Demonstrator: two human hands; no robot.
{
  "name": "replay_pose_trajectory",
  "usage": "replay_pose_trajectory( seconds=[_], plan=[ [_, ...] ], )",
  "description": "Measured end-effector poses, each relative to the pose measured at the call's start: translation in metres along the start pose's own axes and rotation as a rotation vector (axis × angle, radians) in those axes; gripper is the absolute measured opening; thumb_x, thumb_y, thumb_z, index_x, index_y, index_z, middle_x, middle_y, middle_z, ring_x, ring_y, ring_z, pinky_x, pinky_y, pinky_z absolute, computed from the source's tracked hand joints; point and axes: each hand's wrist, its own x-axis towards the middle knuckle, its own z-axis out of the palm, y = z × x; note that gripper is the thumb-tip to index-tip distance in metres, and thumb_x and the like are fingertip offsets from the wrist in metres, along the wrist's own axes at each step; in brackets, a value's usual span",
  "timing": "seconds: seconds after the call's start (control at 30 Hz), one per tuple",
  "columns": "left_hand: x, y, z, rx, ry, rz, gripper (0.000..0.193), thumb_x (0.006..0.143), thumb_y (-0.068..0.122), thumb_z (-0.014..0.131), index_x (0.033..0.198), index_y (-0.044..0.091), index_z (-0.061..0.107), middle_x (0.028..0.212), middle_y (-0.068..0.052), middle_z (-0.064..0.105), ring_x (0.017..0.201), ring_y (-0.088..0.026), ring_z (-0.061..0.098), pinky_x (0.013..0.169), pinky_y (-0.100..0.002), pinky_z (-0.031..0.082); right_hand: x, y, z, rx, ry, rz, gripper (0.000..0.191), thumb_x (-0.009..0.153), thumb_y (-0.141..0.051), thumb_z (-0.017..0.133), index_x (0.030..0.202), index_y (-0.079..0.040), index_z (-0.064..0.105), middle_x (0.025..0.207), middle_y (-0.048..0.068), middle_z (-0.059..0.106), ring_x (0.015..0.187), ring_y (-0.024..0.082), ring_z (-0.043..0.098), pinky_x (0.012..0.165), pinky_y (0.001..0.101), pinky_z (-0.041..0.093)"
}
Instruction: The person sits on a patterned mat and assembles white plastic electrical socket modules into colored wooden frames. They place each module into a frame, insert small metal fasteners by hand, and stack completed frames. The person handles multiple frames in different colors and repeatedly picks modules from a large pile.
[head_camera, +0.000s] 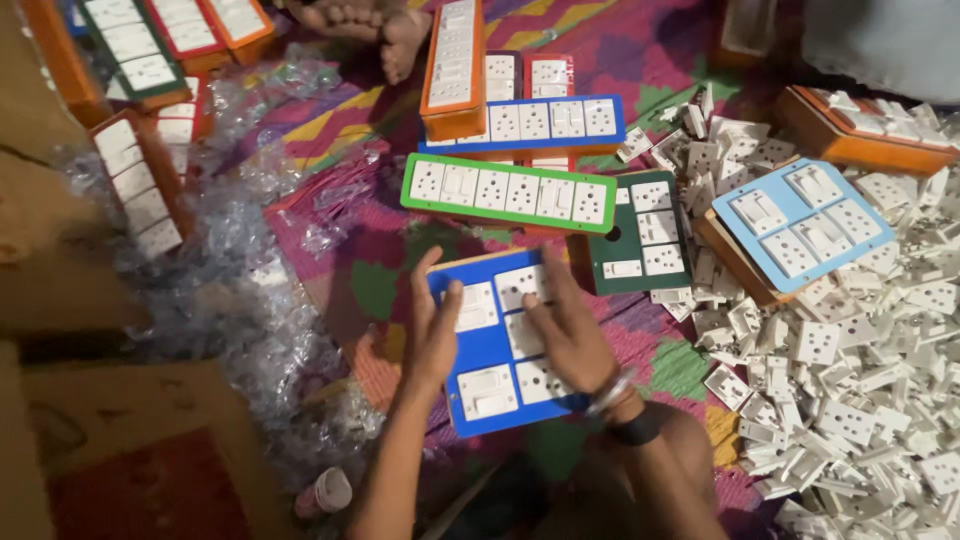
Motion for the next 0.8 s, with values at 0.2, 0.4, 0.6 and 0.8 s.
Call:
replay_pose_trajectory(
  seconds=[0.2, 0.4, 0.6, 0.8],
  plan=[
    [0.000, -0.003, 0.009, 0.063, 0.027, -0.003, 0.049, 0.106, 0.029, 0.052, 0.146, 0.003, 0.044, 0.141, -0.016, 0.053, 0.130, -0.025, 0.050, 0.112, -0.038, 0.038, 0.004, -0.019, 0.010, -0.400, 0.029, 0.116, 0.073, 0.100, -0.033, 0.055, 0.161, -0.006, 0.025, 0.148, 0.027, 0.051, 0.125, 0.043, 0.060, 0.098, 0.0444, 0.053],
    [0.008, -0.022, 0.001, 0.123, 0.043, 0.058, 0.052, 0.103, 0.031, 0.055, 0.145, 0.003, 0.046, 0.141, -0.014, 0.054, 0.129, -0.024, 0.051, 0.112, -0.037, 0.038, 0.002, -0.013, 0.011, -0.252, 0.082, 0.005, 0.068, 0.105, -0.031, 0.056, 0.161, -0.007, 0.028, 0.153, 0.026, 0.050, 0.133, 0.042, 0.056, 0.103, 0.0463, 0.049],
    [-0.001, 0.016, -0.011, 0.080, 0.163, 0.067, 0.056, 0.106, 0.038, 0.056, 0.148, 0.002, 0.046, 0.144, -0.014, 0.049, 0.132, -0.022, 0.049, 0.115, -0.038, 0.039, -0.020, 0.017, -0.079, 0.155, 0.503, 0.275, 0.057, 0.105, -0.032, 0.060, 0.154, -0.006, 0.047, 0.134, 0.015, 0.064, 0.115, 0.021, 0.065, 0.093, 0.0351, 0.053],
    [-0.025, 0.111, 0.123, 0.188, -0.020, 0.492, 0.048, 0.106, 0.034, 0.059, 0.141, 0.002, 0.055, 0.143, -0.016, 0.058, 0.139, -0.029, 0.052, 0.126, -0.042, 0.035, -0.021, -0.004, -0.203, 0.283, 1.247, 0.476, 0.068, 0.092, -0.043, 0.075, 0.134, 0.006, 0.053, 0.091, 0.009, 0.067, 0.073, 0.018, 0.065, 0.059, 0.0340, 0.054]
  ],
)
